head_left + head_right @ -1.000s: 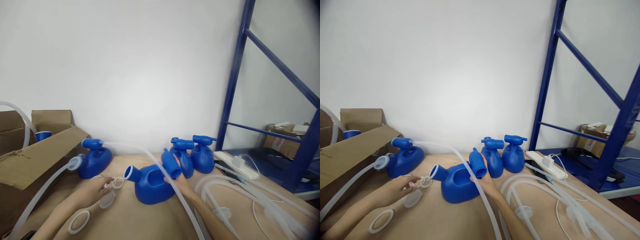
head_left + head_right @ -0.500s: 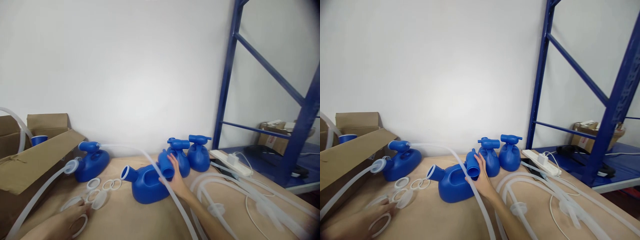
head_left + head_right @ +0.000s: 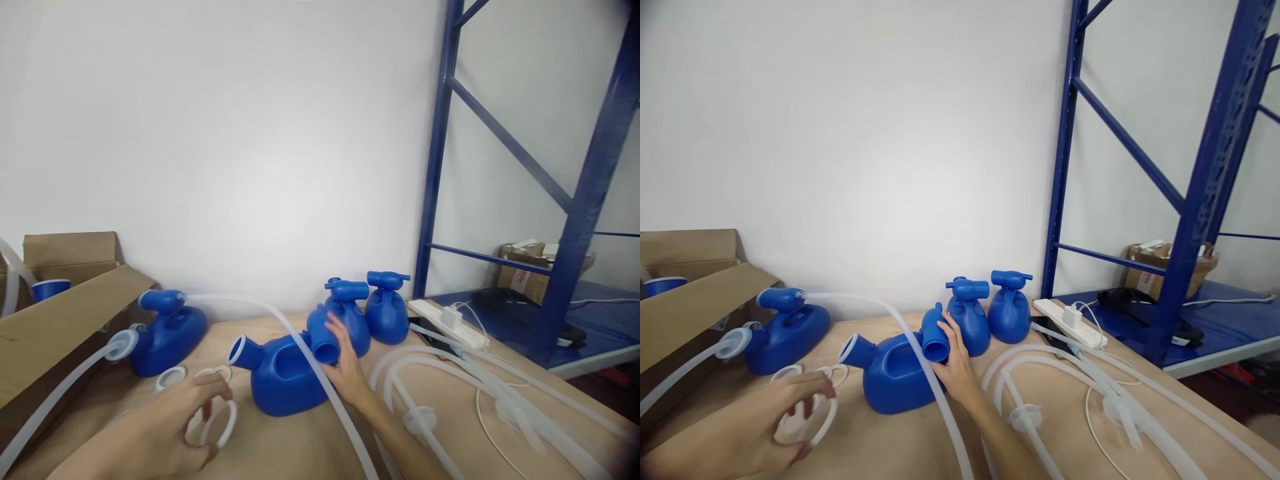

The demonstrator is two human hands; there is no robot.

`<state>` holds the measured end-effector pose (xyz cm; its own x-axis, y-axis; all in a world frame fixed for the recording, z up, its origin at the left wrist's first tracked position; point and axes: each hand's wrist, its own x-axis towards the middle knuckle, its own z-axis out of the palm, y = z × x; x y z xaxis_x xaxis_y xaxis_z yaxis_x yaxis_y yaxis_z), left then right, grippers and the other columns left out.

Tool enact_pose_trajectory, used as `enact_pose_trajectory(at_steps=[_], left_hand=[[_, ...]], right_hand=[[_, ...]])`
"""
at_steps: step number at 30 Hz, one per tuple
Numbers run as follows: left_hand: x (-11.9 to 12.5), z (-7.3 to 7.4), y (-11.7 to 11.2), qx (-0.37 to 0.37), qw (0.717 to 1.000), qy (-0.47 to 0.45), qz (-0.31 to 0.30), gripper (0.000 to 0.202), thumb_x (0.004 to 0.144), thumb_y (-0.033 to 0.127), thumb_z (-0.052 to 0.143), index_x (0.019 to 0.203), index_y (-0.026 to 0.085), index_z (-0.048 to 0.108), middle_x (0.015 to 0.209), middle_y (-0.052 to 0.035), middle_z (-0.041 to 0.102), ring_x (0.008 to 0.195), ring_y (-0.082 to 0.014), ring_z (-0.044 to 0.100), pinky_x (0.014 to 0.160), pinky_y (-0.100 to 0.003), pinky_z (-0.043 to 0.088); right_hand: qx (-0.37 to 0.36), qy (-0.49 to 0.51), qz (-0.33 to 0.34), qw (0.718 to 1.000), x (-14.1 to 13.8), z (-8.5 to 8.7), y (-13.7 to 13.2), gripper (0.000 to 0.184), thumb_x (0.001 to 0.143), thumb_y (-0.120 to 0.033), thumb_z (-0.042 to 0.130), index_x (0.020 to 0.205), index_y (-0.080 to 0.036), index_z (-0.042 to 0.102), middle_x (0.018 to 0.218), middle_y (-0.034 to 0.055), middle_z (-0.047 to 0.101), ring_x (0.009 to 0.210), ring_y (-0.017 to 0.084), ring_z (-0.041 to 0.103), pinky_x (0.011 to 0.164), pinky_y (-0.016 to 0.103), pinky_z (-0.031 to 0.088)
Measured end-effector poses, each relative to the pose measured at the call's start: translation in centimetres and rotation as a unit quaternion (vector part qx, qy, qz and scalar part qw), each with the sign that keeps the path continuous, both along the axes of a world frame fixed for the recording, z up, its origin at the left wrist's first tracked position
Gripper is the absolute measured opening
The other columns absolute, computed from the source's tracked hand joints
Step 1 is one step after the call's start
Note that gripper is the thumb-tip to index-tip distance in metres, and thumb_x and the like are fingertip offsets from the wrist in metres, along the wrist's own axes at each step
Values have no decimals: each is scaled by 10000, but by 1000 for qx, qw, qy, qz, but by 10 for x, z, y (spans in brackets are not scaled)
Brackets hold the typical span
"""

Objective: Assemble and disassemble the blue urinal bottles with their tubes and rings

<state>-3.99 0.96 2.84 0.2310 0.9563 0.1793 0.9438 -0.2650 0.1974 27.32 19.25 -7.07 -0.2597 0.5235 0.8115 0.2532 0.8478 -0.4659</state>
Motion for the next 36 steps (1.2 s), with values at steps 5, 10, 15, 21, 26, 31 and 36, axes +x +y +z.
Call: enact_pose_trajectory(at_steps=[5,10,15,21,26,31,36], left_hand=[[65,39,44,31,996,62,-57,553,773,275,662,1323,223,648,1458,-105,642,1397,-335,550,1180,-459,436],[72,28,82,21,997,73,-32,546,716,206,676,1262,198,695,1349,-136,717,1283,-392,635,1115,-515,476],[70,18,83,22,997,67,-10,584,768,207,651,1352,179,647,1162,-123,782,1085,-336,720,1012,-428,512],[71,18,82,26,998,56,-4,484,876,206,634,1358,172,649,1226,-133,770,1109,-336,716,1029,-438,505],[64,7,92,31,999,30,-3,491,925,227,658,1410,169,609,1431,-168,669,1222,-369,682,1082,-502,483],[52,18,88,45,999,-20,-11,511,920,319,691,1404,168,623,1442,-146,668,1295,-336,648,1106,-433,496],[42,51,57,88,993,-79,-6,535,927,499,657,1389,231,640,1323,-82,741,1172,-305,708,987,-383,563]], right_hand=[[18,1,-18,1000,1,0,-2,657,931,-286,736,1514,-261,433,1592,173,471,1467,370,492,1181,552,474],[116,-47,-35,991,1,4,-11,695,951,-207,675,1571,-279,366,1591,174,456,1489,385,452,1182,622,451],[144,-42,-46,988,-1,5,-15,655,956,-233,699,1538,-289,403,1576,169,450,1472,394,457,1151,655,472],[193,-84,-37,977,15,10,-5,603,965,-234,656,1527,-310,453,1526,149,514,1402,387,529,1099,632,515],[193,4,-38,981,26,15,2,597,902,-471,704,1412,-223,518,1272,158,632,1183,393,651,1046,642,532],[173,101,-42,979,18,53,-13,485,916,-476,651,1309,-227,514,1229,155,621,1214,408,631,1064,651,496],[65,-119,-2,991,27,124,-35,507,816,-396,819,1254,-239,619,1122,76,740,1002,306,736,893,416,596]])
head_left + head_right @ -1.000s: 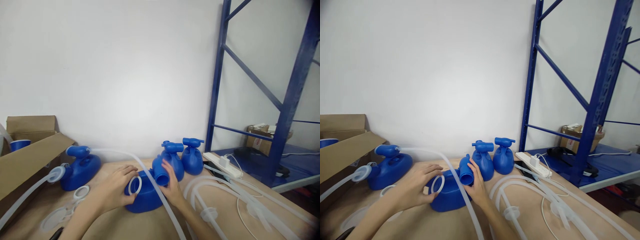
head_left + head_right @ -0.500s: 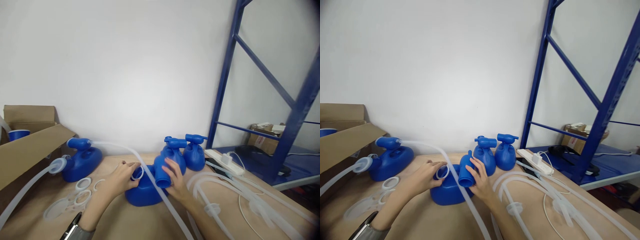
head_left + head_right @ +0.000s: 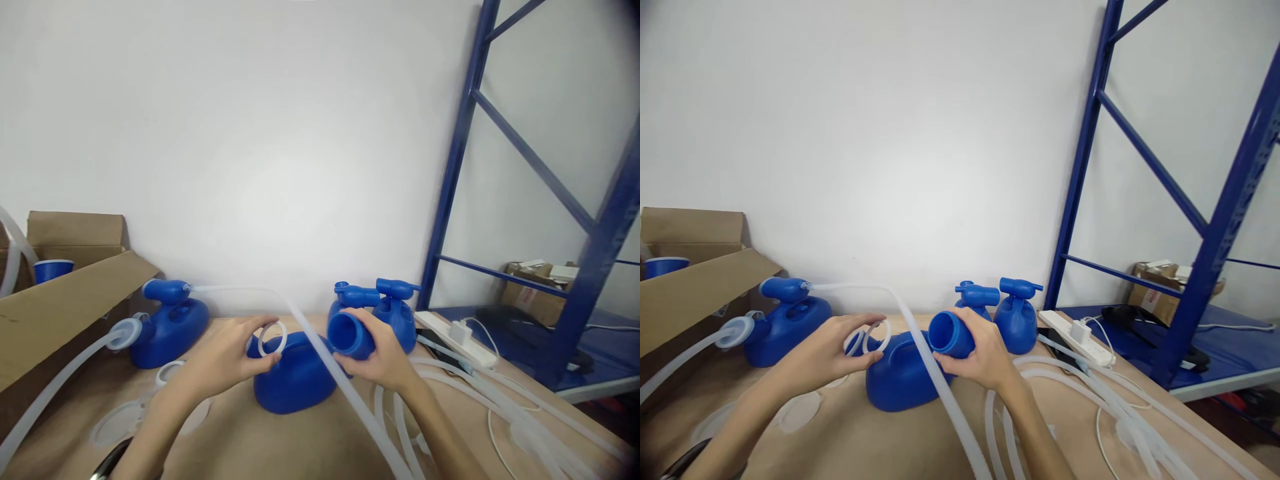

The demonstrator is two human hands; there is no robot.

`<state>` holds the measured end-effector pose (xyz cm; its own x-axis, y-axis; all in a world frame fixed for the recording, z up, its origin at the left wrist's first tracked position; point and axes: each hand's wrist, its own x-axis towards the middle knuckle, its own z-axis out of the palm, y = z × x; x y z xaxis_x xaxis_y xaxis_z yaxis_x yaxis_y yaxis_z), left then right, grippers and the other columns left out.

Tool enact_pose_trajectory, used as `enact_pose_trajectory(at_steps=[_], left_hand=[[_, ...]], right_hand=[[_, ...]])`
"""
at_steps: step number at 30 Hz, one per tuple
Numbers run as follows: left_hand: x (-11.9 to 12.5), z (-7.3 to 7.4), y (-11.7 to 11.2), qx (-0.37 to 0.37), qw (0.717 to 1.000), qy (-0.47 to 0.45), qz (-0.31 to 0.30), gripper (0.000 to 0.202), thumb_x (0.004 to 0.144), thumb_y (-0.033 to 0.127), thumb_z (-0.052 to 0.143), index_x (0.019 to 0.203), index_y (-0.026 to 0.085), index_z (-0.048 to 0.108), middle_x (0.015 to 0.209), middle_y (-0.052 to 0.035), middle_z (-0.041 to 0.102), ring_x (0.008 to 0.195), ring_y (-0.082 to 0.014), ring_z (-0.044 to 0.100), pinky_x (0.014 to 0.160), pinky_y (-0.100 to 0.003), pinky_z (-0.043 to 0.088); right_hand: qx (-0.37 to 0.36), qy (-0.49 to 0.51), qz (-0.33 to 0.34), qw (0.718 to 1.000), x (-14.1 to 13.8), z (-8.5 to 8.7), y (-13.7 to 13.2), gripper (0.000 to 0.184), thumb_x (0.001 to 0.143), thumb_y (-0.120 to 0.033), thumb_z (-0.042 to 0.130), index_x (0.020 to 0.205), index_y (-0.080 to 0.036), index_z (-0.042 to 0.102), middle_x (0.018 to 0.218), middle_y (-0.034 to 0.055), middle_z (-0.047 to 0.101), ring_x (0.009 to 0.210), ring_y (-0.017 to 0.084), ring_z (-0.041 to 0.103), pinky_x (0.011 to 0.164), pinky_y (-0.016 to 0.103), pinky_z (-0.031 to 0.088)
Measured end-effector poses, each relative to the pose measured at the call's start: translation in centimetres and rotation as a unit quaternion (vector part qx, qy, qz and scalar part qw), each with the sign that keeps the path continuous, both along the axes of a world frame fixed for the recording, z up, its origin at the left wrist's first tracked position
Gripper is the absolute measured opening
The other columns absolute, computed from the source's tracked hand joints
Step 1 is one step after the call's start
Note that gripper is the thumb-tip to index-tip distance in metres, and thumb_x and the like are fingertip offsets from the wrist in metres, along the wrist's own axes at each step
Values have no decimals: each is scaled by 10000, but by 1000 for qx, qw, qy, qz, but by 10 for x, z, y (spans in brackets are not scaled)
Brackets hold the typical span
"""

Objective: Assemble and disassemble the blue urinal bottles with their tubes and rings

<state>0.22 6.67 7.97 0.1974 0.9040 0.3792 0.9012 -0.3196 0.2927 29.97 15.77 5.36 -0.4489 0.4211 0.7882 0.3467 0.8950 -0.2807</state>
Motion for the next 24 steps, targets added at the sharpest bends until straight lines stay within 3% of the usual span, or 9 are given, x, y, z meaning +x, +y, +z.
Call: enact_pose_trajectory(at_steps=[2,5,8,14,19,24], left_hand=[[5,8,-11,41,998,-42,-23,532,918,537,673,1372,261,650,1352,-64,723,1195,-295,696,1011,-376,551],[21,13,-18,107,987,-97,-72,475,921,497,702,1327,252,676,1342,-75,713,1178,-269,696,1005,-352,557],[36,13,-19,117,980,-108,-121,441,924,430,744,1330,275,671,1272,-44,747,1109,-224,722,964,-301,586],[39,7,-18,192,965,-63,-165,548,906,452,799,1405,344,601,1378,5,723,1225,-192,704,1056,-263,561],[41,0,-24,191,968,-4,-164,511,943,361,755,1424,337,584,1399,1,710,1235,-201,705,1061,-281,575],[54,-1,-35,204,957,78,-190,469,992,104,487,1410,292,589,1494,-3,641,1319,-162,648,1103,-244,528]], right_hand=[[-21,-95,-23,995,1,20,-8,550,797,-392,852,1290,-249,655,1164,73,749,1019,308,739,880,402,589],[-26,-162,-36,986,-8,35,-19,629,774,-363,872,1358,-268,659,1160,68,752,1004,302,744,842,377,582],[-19,-159,-12,987,-21,36,-32,681,750,-334,878,1387,-270,645,1119,54,755,965,282,745,838,357,573],[-29,-156,19,987,-24,34,-43,627,735,-365,878,1326,-284,686,1024,18,773,838,252,736,809,340,563],[-100,-172,48,979,-16,41,-45,581,703,-373,910,1247,-281,730,1095,10,797,909,265,755,850,342,557],[-248,-211,101,940,-7,53,-44,437,686,-420,924,1054,-222,796,859,-15,766,764,213,704,688,271,519]])
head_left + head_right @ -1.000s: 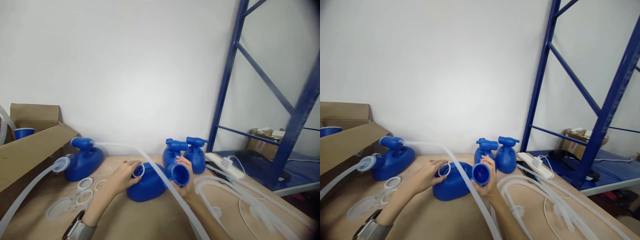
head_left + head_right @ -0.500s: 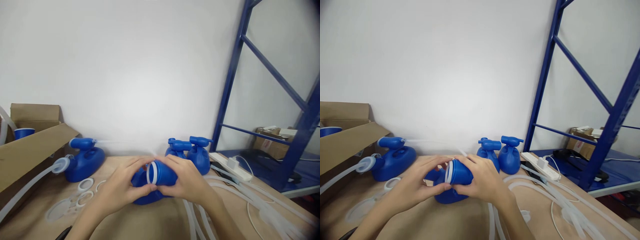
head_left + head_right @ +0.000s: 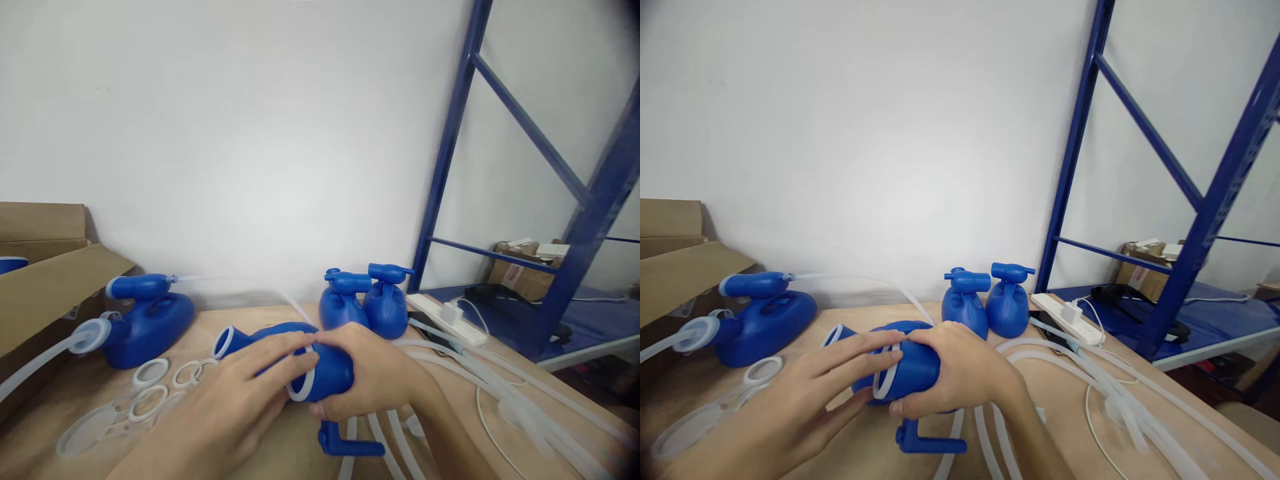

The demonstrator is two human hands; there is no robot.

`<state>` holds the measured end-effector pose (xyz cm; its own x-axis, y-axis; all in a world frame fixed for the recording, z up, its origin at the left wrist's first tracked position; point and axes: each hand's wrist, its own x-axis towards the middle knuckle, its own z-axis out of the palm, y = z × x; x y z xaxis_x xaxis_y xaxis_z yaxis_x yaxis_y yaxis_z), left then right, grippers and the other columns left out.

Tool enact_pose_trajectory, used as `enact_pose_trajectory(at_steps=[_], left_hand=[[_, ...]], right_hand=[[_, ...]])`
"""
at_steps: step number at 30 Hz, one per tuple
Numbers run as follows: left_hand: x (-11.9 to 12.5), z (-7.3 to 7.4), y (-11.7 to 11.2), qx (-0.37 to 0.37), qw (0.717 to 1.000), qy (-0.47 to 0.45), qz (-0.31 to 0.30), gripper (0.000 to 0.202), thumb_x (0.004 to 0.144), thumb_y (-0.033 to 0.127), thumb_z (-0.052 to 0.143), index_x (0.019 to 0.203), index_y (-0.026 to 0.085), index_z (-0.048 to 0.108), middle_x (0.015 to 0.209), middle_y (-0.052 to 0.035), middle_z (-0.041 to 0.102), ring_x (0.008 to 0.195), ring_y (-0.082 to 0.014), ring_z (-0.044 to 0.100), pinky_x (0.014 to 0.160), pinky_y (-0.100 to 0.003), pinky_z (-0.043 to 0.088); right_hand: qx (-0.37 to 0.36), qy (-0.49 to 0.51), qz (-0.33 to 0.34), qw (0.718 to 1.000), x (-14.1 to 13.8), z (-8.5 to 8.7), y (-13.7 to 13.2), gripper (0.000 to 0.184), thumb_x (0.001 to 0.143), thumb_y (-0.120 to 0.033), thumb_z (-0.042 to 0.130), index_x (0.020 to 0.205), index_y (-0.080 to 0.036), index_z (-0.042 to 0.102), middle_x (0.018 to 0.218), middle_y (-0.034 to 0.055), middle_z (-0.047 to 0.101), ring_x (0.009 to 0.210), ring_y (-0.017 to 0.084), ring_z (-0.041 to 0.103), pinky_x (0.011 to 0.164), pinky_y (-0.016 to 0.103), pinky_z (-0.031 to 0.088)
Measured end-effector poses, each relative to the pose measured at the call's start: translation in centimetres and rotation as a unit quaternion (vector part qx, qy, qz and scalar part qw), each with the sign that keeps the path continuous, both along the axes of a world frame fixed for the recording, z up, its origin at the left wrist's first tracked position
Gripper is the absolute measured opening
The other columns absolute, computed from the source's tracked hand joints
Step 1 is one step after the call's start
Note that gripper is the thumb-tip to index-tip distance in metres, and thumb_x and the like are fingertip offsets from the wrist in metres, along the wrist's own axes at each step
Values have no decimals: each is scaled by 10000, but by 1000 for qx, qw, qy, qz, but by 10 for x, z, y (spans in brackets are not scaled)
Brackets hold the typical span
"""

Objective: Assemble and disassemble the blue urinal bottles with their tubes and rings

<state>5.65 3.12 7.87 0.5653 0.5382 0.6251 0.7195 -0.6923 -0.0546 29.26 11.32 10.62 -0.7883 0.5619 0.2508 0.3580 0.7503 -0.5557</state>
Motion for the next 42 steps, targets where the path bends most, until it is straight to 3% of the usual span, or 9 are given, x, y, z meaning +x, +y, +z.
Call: enact_pose_trajectory(at_steps=[5,8,11,21,28,31,34,37,42], left_hand=[[11,4,-14,89,993,78,-26,467,1051,128,377,1453,251,579,1483,4,638,1325,-175,644,1086,-250,503],[12,6,-19,102,989,86,-59,520,1110,170,329,1625,232,348,1449,12,646,1352,-142,602,1110,-207,439],[9,4,-19,90,988,108,-62,560,1141,273,314,1675,257,147,1467,22,617,1344,-135,597,1116,-200,419],[8,8,-15,24,991,107,-76,610,1140,335,364,1678,306,80,1540,53,553,1403,-101,536,1175,-162,322],[-8,1,-11,-124,989,48,-66,735,1093,231,494,1636,523,95,1541,82,566,1315,-160,639,1134,-253,480],[-3,-5,-6,-169,984,2,-58,673,1074,278,535,1643,468,229,1468,18,658,1224,-208,718,1063,-275,568],[6,-9,1,-273,960,6,57,589,988,331,677,1543,403,496,1312,-19,757,1074,-267,771,930,-332,631],[8,-14,4,-339,932,3,131,639,955,356,721,1547,407,487,1366,-43,716,1185,-299,706,1002,-417,593],[-6,-9,3,-350,922,-23,162,832,904,447,739,1618,461,313,1645,-2,470,1470,-333,483,1220,-559,410]], right_hand=[[-269,-28,116,956,10,3,12,453,625,-468,947,931,-172,793,777,-59,697,688,134,613,650,201,494],[-372,-61,163,912,13,4,15,454,647,-464,944,938,-165,766,817,-53,686,725,129,614,704,190,516],[-394,-71,195,896,12,6,15,464,674,-484,928,958,-163,748,910,-23,688,832,163,646,809,225,545],[-428,-43,193,882,7,-3,18,502,588,-356,983,973,-147,739,921,-14,719,789,143,636,737,182,552],[-290,-27,224,930,4,4,11,478,696,-523,917,982,-167,780,982,-1,748,965,219,695,904,258,543],[-161,-100,142,971,-3,5,-1,545,734,-616,855,1046,-177,769,1006,23,770,921,241,719,853,295,549],[20,-203,-14,979,-13,-2,-18,513,763,-583,829,1045,-160,755,976,92,783,888,322,733,825,394,541],[138,-245,-99,955,-19,-10,-29,439,788,-508,808,1042,-155,744,986,132,782,912,394,735,826,460,515],[137,-129,-97,977,-17,-10,-20,610,699,-639,894,1117,-228,724,1006,43,792,908,338,744,739,366,487]])
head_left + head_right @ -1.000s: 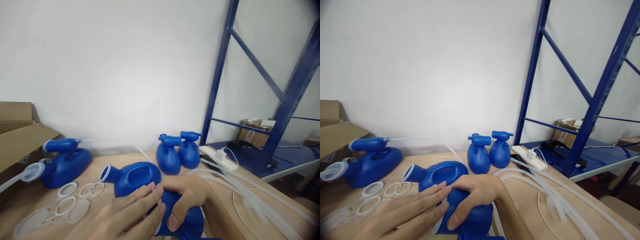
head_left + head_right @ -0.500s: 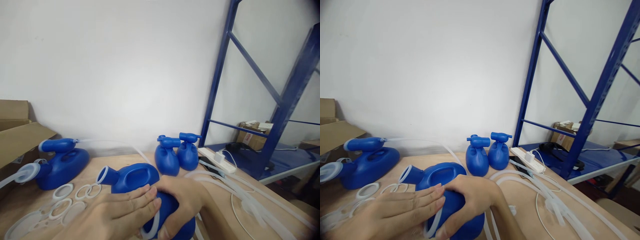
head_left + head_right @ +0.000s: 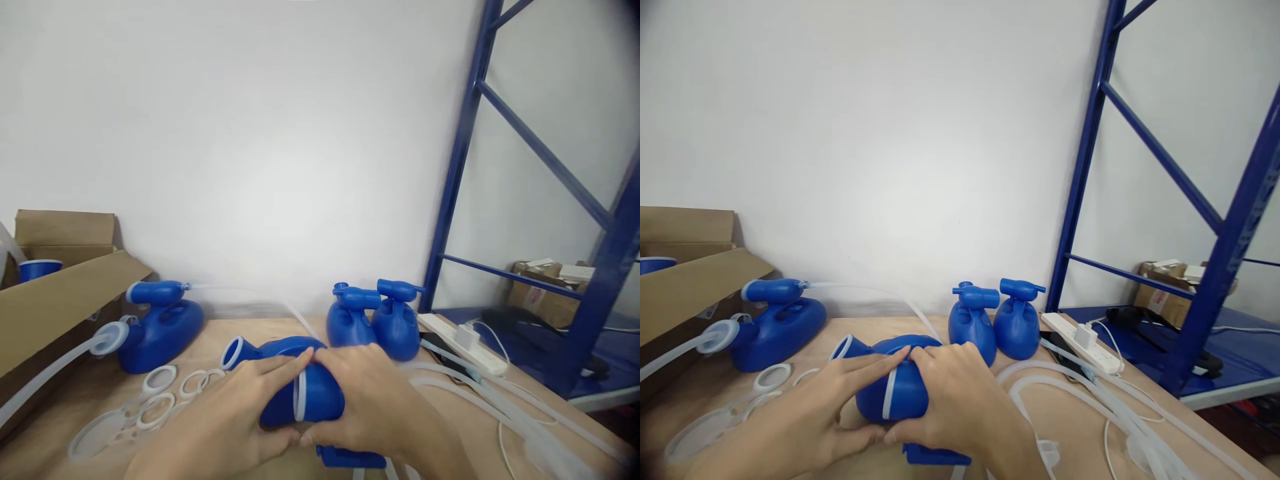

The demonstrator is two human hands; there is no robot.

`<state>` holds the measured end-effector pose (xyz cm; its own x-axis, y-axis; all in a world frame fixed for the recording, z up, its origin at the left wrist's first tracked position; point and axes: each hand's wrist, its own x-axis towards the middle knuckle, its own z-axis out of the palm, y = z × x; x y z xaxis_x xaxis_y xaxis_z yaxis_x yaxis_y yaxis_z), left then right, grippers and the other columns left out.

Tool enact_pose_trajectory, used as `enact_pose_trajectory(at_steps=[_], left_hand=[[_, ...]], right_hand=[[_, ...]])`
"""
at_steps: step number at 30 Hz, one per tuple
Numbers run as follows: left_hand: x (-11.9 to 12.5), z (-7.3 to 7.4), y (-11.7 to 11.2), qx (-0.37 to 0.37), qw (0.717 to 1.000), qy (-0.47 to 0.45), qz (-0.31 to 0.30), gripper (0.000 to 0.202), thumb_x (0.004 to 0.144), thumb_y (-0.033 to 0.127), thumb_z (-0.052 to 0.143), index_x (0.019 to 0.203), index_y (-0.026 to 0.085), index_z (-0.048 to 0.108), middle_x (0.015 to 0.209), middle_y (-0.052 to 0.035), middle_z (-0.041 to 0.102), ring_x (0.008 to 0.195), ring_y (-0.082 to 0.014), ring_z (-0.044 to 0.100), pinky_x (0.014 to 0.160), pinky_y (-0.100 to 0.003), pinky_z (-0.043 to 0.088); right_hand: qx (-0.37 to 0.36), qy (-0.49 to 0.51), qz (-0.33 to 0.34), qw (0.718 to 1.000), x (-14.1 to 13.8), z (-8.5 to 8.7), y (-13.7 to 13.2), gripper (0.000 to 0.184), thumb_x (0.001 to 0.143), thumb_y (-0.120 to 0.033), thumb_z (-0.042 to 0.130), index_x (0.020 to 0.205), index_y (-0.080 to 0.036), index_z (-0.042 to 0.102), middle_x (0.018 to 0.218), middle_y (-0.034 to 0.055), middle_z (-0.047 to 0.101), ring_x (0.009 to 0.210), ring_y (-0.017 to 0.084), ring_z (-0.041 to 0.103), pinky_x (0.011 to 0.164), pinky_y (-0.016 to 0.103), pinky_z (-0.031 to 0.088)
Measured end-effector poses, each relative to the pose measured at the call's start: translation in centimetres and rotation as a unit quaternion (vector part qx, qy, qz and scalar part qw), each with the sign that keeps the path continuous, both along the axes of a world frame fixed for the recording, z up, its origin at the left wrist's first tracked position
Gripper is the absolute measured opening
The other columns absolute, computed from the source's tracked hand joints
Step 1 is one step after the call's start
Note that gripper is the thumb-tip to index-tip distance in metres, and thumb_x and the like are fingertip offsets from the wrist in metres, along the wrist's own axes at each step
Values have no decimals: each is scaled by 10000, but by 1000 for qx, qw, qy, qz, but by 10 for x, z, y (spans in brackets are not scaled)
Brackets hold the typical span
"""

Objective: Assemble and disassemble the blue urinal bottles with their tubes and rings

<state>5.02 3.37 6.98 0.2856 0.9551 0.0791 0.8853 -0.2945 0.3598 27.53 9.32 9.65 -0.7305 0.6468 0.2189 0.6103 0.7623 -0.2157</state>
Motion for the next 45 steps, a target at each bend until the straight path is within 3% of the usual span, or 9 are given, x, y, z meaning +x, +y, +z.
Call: enact_pose_trajectory(at_steps=[3,7,11,15,20,27,35,41,45], left_hand=[[-4,11,0,17,1000,-22,4,786,887,469,740,1592,440,396,1668,22,431,1530,-328,403,1272,-532,335],[-23,19,1,26,999,-22,24,667,925,515,653,1560,419,468,1576,20,558,1446,-297,513,1229,-458,404],[-74,11,2,-43,978,90,182,398,925,445,585,1284,318,701,1322,-40,715,1243,-277,651,1056,-401,515],[-117,-4,12,-181,927,144,295,445,589,181,821,1029,168,749,1113,-134,764,955,-355,743,773,-433,582],[-112,-18,32,-252,908,166,292,530,700,160,890,1193,162,695,1161,-88,749,1000,-271,734,871,-429,599],[-90,-41,50,-220,923,203,242,462,895,286,816,1310,174,648,1413,-122,632,1234,-302,651,1044,-526,558],[-93,-57,42,-156,938,219,217,255,917,195,777,1161,169,708,1241,-69,715,1133,-272,701,992,-443,582],[-100,-54,49,-240,915,237,222,465,841,173,846,1264,165,655,1262,-97,694,1058,-255,712,913,-442,612],[-106,-57,54,-242,912,238,231,475,865,248,833,1285,158,632,1309,-116,664,1109,-270,688,954,-449,578]], right_hand=[[9,51,23,998,-2,-4,9,699,650,-653,938,1168,-236,722,1026,43,792,930,319,740,805,359,497],[-18,87,38,995,-8,-14,20,716,691,-622,935,1254,-250,696,1193,54,768,1101,328,708,933,377,495],[-104,30,12,994,-6,-17,32,720,746,-605,899,1328,-244,676,1314,85,726,1220,369,658,1008,448,479],[-180,-42,6,983,-3,-20,41,859,723,-688,863,1426,-250,637,1387,125,684,1276,412,610,1087,508,429],[-213,-82,28,973,-12,-38,47,890,738,-671,832,1492,-267,587,1400,135,674,1265,417,615,1076,510,452],[-212,-130,68,966,-30,-58,45,833,694,-674,853,1409,-308,633,1290,99,739,1185,385,684,984,477,529],[-184,-184,87,962,-41,-81,40,941,638,-689,890,1444,-285,620,1297,145,747,1155,424,720,981,529,557],[-212,-134,95,963,-32,-53,34,818,772,-604,838,1494,-324,576,1386,101,706,1250,387,669,1024,481,520],[-189,-95,-19,977,15,-18,34,679,773,-474,848,1403,-327,644,1250,67,750,1167,342,692,1005,470,500]])
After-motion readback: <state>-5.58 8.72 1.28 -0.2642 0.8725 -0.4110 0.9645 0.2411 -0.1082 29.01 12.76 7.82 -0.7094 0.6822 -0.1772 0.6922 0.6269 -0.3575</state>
